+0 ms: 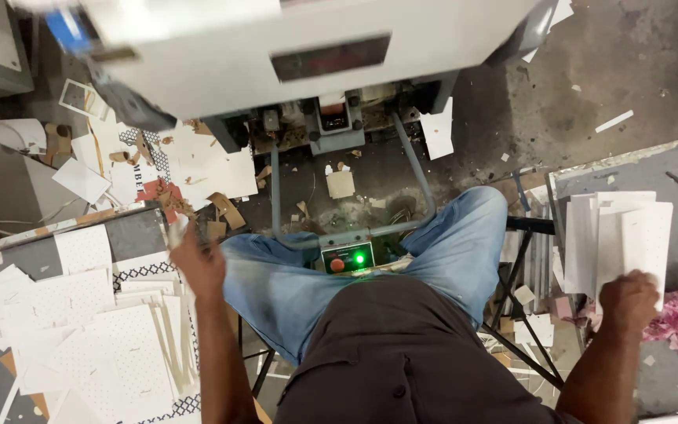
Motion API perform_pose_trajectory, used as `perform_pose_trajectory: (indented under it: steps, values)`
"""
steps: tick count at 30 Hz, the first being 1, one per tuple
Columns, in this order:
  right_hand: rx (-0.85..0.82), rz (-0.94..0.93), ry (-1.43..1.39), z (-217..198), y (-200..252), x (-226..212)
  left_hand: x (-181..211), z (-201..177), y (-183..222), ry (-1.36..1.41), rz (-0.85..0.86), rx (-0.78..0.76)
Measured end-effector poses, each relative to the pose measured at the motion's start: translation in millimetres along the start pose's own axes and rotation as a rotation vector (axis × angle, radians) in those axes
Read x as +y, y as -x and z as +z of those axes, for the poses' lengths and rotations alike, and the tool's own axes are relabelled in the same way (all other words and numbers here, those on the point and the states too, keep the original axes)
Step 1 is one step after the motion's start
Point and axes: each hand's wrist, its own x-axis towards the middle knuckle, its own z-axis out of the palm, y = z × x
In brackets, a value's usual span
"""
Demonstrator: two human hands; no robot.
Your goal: Operating a manual hot foil or embossing press to process paper cards.
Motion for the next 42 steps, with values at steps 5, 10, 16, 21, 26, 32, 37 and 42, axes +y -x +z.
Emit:
perform_pose_trajectory:
  steps: [5, 10, 16, 21, 26, 32, 37, 42]
  values:
    - [0.166, 0.196, -0.411, -156, -54, -16, 157, 15, -86, 0.108, 0.305, -0.155]
    - [0.527, -0.109, -0.665, -285, -116, -79, 223, 119, -128, 0.251, 0.571, -0.276]
    - [0.546, -0.385, -0.959, -368, -171, -194, 238, 196, -106, -0.262, 0.38, -0.784]
    - [0.382, -0.593, -1.118, -415, -189, -307, 208, 162, -38, -0.179, 0.579, -0.53]
    - [0.277, -0.816, -0.937, -403, -175, -406, 172, 111, 19, -0.196, 0.499, -0.684]
    - [0.253, -0.993, -0.822, -405, -189, -468, 126, 51, 21, -0.076, 0.468, -0.516]
    - [0.269, -1.049, -0.825, -413, -205, -488, 73, -13, 18, -0.183, 0.336, -0.352]
    - [0.272, -1.05, -0.858, -415, -217, -497, 13, -85, 33, -0.501, 0.036, -0.175]
